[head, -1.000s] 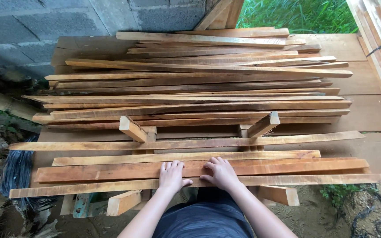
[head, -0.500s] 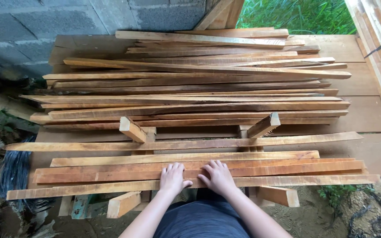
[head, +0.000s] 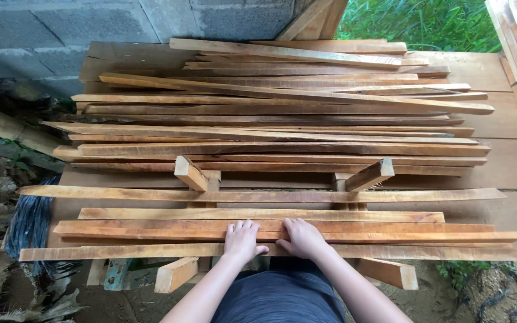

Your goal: The person handles a bundle of thin wooden planks tied with black straps, moving them from a pile to a wooden workbench. They then proceed to stack individual planks neatly on the workbench, aligning them by hand.

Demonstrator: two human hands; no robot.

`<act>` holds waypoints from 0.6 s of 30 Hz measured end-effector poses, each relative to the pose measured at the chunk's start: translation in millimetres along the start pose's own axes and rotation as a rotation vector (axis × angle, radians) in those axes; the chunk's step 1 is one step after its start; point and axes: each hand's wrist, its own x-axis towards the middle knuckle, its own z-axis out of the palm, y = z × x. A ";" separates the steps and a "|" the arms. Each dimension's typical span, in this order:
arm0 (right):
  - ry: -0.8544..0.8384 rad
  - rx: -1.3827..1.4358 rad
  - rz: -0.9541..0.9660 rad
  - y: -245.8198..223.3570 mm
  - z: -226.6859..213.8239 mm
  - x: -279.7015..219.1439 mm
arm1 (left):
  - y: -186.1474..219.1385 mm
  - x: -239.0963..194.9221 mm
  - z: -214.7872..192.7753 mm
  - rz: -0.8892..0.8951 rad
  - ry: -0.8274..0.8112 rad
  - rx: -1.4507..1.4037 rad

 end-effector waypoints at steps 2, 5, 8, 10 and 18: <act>0.025 0.012 -0.016 -5.7 -5.4 -6.6 | 1.5 -2.8 -4.9 0.001 0.002 -0.007; 0.094 0.050 -0.039 -12.1 -1.3 -18.4 | -1.6 -7.5 3.3 0.033 0.041 -0.016; 0.164 0.066 -0.041 -11.2 7.8 -21.1 | -2.4 -10.3 5.2 0.068 0.098 -0.030; 0.184 0.061 -0.034 -14.8 6.6 -21.7 | -2.5 -10.4 6.2 0.071 0.109 -0.043; 0.327 0.030 -0.080 -22.8 16.1 -37.3 | -10.3 -10.8 28.5 0.185 0.277 -0.114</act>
